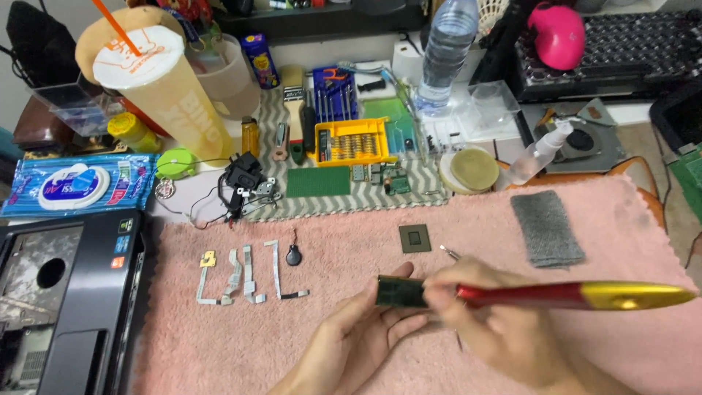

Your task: Cleaning a computer chip and ribbon cables using a small brush tool on a repair bench.

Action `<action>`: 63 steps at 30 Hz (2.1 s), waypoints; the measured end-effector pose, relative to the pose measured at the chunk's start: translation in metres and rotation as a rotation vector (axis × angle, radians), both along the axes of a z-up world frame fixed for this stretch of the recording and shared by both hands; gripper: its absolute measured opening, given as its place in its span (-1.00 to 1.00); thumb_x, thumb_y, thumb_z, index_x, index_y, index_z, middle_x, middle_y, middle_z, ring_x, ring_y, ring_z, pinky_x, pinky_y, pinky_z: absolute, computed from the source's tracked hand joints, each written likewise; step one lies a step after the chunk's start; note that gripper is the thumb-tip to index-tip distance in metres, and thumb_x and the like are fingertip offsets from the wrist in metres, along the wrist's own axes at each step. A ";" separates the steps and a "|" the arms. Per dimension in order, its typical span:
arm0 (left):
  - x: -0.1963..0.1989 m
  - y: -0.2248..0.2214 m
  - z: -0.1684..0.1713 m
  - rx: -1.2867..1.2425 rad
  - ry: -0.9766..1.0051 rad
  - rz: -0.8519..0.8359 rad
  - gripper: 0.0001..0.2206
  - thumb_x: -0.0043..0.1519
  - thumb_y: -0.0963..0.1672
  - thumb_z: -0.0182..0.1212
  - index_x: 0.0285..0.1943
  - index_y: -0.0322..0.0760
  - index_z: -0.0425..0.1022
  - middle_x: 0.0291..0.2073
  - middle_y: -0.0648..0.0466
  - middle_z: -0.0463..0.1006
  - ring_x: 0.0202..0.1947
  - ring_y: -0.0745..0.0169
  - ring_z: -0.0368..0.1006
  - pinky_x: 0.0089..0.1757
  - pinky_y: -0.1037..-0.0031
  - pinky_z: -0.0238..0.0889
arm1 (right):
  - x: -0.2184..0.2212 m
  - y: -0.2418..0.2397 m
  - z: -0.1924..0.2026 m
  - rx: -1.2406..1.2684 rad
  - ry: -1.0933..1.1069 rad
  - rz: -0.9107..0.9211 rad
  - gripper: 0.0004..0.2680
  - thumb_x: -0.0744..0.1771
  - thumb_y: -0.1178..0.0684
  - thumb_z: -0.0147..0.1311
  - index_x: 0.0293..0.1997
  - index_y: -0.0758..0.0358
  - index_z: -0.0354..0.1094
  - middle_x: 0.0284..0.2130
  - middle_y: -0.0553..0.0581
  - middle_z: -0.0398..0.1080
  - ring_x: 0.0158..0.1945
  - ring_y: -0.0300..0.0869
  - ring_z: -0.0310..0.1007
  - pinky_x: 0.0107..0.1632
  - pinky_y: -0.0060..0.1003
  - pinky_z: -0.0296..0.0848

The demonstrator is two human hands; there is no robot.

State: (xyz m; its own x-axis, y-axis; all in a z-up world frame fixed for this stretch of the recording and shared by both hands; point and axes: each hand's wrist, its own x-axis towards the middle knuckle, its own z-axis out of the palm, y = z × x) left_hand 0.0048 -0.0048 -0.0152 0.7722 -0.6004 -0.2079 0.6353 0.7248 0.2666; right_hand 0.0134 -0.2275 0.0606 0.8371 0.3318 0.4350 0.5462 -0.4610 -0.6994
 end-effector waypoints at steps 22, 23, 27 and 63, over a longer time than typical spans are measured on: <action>-0.002 0.007 0.017 0.021 -0.069 0.032 -0.44 0.61 -0.05 -0.05 0.75 -0.49 0.19 0.61 -0.31 0.41 0.50 -0.04 0.43 0.34 0.25 0.45 | 0.001 -0.001 -0.005 0.087 0.171 0.074 -0.90 0.45 0.05 0.19 0.00 0.20 0.56 -0.24 0.04 0.66 -0.23 -0.25 0.69 -0.09 -0.38 0.60; -0.001 0.007 0.023 0.068 -0.095 0.021 -0.45 0.61 -0.05 -0.06 0.72 -0.49 0.24 0.60 -0.34 0.43 0.52 -0.17 0.43 0.27 0.30 0.49 | 0.002 0.000 -0.005 0.064 0.129 -0.030 -0.89 0.46 0.05 0.17 -0.03 0.23 0.57 -0.26 0.04 0.65 -0.26 -0.28 0.65 -0.13 -0.40 0.58; -0.002 0.008 0.017 0.130 -0.082 0.048 -0.42 0.57 -0.02 -0.01 0.73 -0.45 0.30 0.50 -0.28 0.55 0.43 -0.11 0.50 0.17 0.31 0.46 | 0.006 0.001 -0.006 0.171 0.056 0.127 -0.87 0.47 0.07 0.14 0.08 0.28 0.49 -0.21 0.19 0.65 -0.37 -0.23 0.56 -0.29 -0.43 0.54; -0.007 0.005 0.029 0.054 -0.065 0.063 -0.50 0.58 -0.08 0.06 0.61 -0.58 0.39 0.48 -0.40 0.54 0.48 -0.18 0.49 0.42 0.22 0.38 | 0.009 -0.003 -0.008 0.094 0.162 0.012 -0.90 0.46 0.08 0.15 -0.08 0.26 0.55 -0.45 0.00 0.50 -0.57 -0.36 0.26 -0.53 -0.47 0.21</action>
State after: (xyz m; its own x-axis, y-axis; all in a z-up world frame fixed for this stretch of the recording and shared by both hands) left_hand -0.0022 0.0007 0.0136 0.8210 -0.5393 -0.1872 0.5690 0.7463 0.3453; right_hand 0.0228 -0.2309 0.0525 0.8949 0.3065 0.3243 0.4280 -0.3840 -0.8182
